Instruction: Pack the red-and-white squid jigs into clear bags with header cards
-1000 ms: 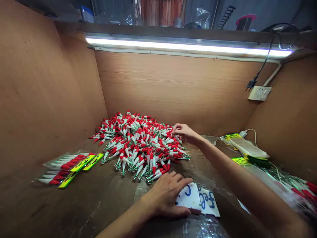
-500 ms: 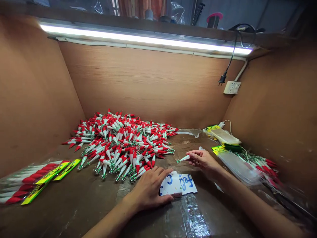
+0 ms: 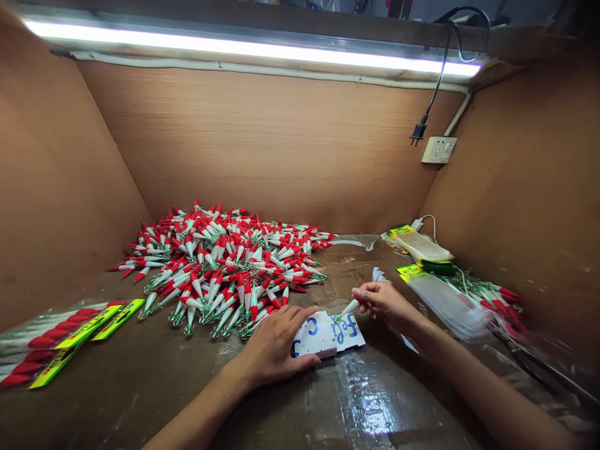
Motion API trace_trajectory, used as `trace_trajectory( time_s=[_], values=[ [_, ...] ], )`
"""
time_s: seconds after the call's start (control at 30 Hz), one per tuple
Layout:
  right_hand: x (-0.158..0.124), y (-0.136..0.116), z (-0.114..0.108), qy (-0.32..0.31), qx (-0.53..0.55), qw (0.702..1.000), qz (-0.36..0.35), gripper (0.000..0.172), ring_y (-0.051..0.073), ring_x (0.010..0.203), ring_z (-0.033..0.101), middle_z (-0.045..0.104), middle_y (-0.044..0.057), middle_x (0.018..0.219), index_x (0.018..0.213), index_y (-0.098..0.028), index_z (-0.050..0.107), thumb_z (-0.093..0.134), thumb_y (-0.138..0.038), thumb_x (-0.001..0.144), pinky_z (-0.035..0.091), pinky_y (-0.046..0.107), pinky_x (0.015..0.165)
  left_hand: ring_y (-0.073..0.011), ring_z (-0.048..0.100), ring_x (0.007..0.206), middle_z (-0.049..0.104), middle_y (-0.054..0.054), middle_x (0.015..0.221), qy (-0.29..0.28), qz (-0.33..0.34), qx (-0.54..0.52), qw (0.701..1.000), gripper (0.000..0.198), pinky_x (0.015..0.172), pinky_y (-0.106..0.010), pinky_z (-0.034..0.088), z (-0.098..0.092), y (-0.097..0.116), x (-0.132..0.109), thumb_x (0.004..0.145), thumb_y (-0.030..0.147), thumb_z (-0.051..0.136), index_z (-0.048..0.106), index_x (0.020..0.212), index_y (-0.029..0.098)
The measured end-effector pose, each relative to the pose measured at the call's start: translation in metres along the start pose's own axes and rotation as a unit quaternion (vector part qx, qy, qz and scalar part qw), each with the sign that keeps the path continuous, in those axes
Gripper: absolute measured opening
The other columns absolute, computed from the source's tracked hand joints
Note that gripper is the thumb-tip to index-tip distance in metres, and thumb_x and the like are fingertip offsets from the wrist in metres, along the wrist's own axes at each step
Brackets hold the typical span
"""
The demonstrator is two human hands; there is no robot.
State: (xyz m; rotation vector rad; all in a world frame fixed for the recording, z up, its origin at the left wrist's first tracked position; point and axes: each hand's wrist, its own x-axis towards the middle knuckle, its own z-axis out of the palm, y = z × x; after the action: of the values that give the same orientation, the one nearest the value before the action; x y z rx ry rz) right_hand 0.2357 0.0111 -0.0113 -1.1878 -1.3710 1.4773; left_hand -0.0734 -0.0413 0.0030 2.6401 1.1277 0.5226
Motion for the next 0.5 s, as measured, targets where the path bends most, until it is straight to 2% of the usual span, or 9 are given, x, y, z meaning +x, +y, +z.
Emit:
trace_trajectory(
  time_s=[0.07,0.17,0.23,0.3,0.4,0.5],
  values=[
    [-0.003,0.001,0.002,-0.036,-0.031,0.999,0.003,0.043,0.009,0.048,0.051,0.068,0.002,0.062,0.076,-0.013,0.069,0.079,-0.054,0.075,0.035,0.021,0.048,-0.0310,0.058,0.110,0.060,-0.009,0.127,0.006,-0.003,-0.003,1.000,0.078,0.094,-0.043,0.047,0.001,-0.001,0.000,0.080,0.052,0.072,0.040,0.147,0.029],
    [-0.010,0.003,0.014,-0.118,-0.081,0.990,0.005,0.041,0.014,0.061,0.061,0.075,0.005,0.077,0.093,-0.013,0.075,0.080,-0.049,0.075,0.044,0.025,0.058,-0.0307,0.057,0.112,0.059,-0.009,0.131,0.016,-0.004,-0.007,1.000,0.076,0.096,-0.044,0.047,0.000,0.000,0.000,0.081,0.051,0.071,0.040,0.146,0.029],
    [-0.015,0.005,0.027,-0.141,-0.136,0.980,-0.031,0.035,0.017,0.071,0.064,0.076,0.005,0.087,0.101,-0.016,0.077,0.077,-0.043,0.080,0.046,0.027,0.066,-0.0306,0.057,0.111,0.060,-0.009,0.129,0.021,-0.006,-0.006,1.000,0.076,0.096,-0.044,0.047,0.000,0.001,0.000,0.081,0.051,0.072,0.040,0.146,0.029],
    [-0.020,0.007,0.039,-0.131,-0.221,0.961,-0.106,0.024,0.018,0.079,0.065,0.076,0.003,0.092,0.103,-0.020,0.078,0.072,-0.035,0.085,0.046,0.028,0.073,-0.0309,0.057,0.110,0.061,-0.009,0.126,0.022,-0.007,-0.002,1.000,0.078,0.095,-0.045,0.047,0.000,0.002,0.001,0.079,0.050,0.073,0.040,0.146,0.028],
    [-0.024,0.009,0.051,-0.089,-0.349,0.909,-0.207,0.014,0.019,0.086,0.062,0.074,0.002,0.091,0.096,-0.023,0.079,0.068,-0.022,0.087,0.043,0.029,0.078,-0.0312,0.057,0.110,0.061,-0.009,0.125,0.023,-0.005,-0.007,1.000,0.079,0.095,-0.044,0.048,0.001,0.002,0.001,0.078,0.048,0.074,0.040,0.146,0.028],
    [-0.024,0.010,0.055,-0.097,-0.399,0.880,-0.237,0.011,0.018,0.085,0.059,0.070,0.002,0.084,0.089,-0.023,0.077,0.069,-0.017,0.086,0.042,0.028,0.078,-0.0304,0.057,0.111,0.061,-0.009,0.126,0.023,0.000,-0.019,1.000,0.077,0.096,-0.044,0.047,0.003,0.002,0.001,0.078,0.046,0.074,0.041,0.144,0.028]
  ],
)
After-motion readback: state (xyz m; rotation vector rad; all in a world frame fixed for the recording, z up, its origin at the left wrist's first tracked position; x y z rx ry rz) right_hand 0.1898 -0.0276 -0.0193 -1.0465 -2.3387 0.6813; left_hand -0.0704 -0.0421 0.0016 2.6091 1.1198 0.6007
